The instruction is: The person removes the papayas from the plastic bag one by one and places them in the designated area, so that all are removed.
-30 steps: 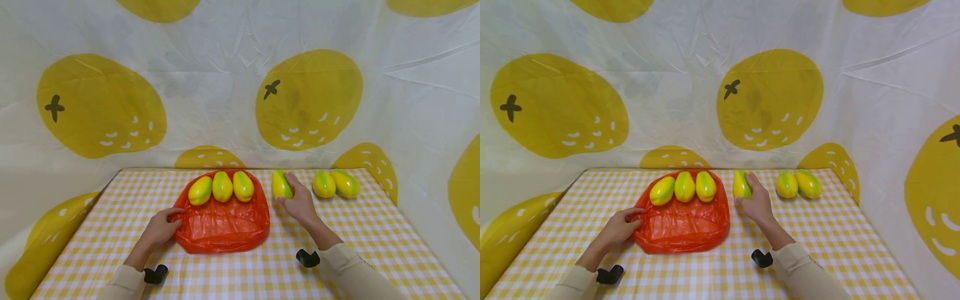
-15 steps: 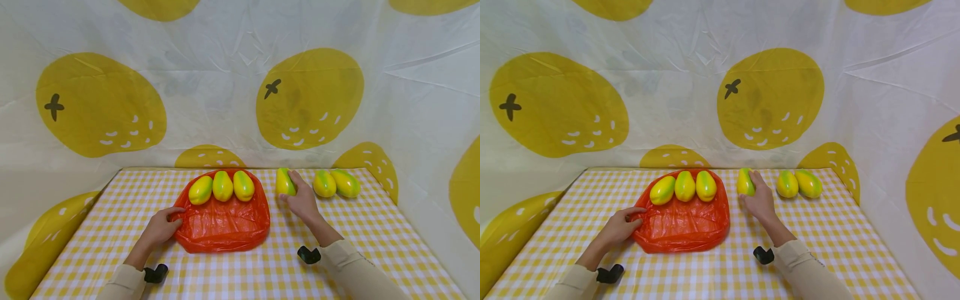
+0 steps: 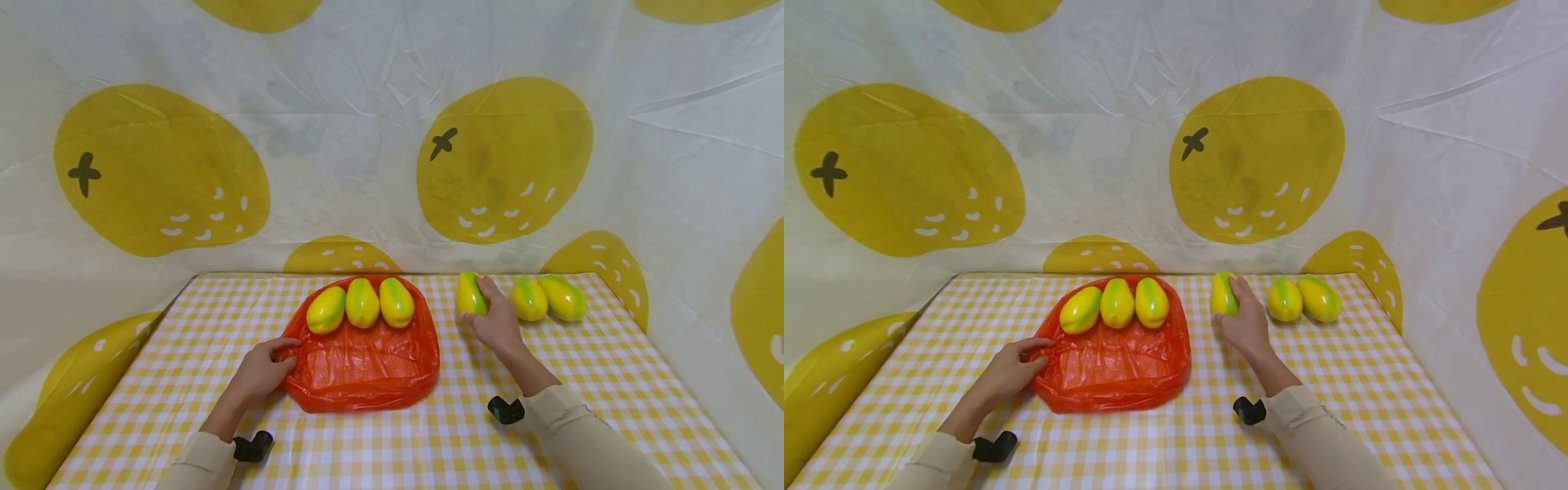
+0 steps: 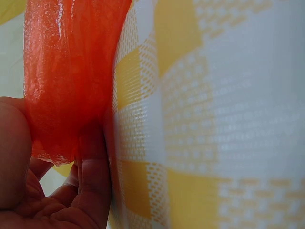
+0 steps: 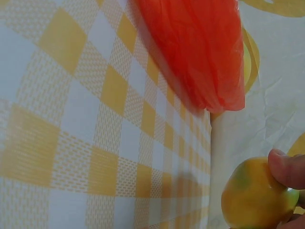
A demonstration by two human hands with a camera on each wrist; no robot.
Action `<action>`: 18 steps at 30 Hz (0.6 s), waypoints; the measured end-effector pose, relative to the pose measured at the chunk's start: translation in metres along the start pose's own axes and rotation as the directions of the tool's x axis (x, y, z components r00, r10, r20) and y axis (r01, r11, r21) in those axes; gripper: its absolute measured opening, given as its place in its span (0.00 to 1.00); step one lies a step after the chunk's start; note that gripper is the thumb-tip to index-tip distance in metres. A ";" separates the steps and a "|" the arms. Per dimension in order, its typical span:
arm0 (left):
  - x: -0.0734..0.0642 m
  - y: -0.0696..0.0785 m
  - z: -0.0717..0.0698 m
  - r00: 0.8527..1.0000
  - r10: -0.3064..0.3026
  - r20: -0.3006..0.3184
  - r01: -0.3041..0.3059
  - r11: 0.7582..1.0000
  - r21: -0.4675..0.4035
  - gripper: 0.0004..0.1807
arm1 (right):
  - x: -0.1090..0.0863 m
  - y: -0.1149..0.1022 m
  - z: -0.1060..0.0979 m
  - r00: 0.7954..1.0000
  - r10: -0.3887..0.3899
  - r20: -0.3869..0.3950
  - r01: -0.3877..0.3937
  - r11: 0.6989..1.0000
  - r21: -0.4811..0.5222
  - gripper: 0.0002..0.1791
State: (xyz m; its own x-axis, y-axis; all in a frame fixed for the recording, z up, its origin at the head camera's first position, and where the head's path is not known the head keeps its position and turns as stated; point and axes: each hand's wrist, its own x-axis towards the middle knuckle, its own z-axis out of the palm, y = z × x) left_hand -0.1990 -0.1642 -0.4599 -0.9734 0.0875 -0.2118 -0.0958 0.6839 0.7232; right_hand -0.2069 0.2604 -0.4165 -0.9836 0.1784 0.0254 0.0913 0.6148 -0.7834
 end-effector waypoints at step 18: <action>0.000 -0.002 0.000 1.000 0.003 -0.003 -0.003 1.000 0.005 0.22 | 0.010 0.012 -0.001 0.999 0.035 -0.018 -0.036 0.999 -0.033 0.46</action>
State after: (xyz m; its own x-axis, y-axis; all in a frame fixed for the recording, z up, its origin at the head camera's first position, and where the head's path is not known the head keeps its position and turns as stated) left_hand -0.1994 -0.1652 -0.4611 -0.9743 0.0879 -0.2074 -0.0914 0.6875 0.7204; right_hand -0.2155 0.2704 -0.4253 -0.9769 0.2136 0.0089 0.1314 0.6328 -0.7631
